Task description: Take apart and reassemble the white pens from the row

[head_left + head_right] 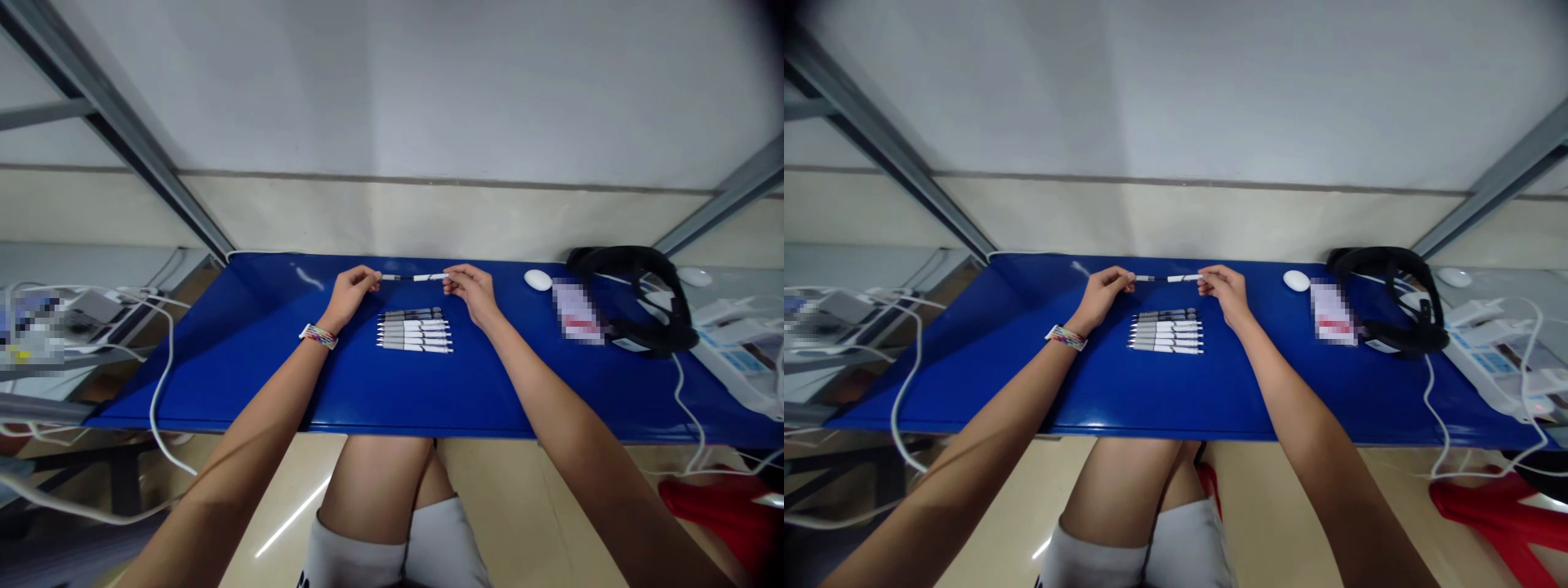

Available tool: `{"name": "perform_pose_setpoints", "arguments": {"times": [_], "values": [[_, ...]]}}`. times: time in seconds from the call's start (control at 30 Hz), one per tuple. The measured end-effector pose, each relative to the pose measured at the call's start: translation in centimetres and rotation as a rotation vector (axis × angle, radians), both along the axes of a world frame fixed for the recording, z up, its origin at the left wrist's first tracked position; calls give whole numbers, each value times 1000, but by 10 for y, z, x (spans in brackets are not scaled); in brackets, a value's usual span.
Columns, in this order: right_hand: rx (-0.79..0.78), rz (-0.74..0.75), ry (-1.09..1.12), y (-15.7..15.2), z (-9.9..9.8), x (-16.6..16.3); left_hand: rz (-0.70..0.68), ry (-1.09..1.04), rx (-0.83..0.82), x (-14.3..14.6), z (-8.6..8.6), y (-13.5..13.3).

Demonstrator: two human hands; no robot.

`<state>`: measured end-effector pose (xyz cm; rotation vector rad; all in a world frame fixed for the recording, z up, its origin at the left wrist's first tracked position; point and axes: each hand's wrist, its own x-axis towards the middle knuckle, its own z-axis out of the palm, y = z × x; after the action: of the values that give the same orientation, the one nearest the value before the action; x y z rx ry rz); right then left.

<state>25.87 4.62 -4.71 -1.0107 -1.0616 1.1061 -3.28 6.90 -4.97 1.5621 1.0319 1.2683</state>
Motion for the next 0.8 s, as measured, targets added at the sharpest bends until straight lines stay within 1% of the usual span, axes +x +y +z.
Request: {"name": "perform_pose_setpoints", "arguments": {"times": [0.27,0.5,0.67,0.8], "values": [[-12,70,-61,1,-2,3,-3,31,21,0,-1,0],[-2,74,-35,1,-2,3,25,58,-8,2,0,0],[-4,98,-47,-1,-1,2,3,88,1,2,-1,0],[23,143,-65,-2,-2,0,-6,133,15,3,3,-3]]}}
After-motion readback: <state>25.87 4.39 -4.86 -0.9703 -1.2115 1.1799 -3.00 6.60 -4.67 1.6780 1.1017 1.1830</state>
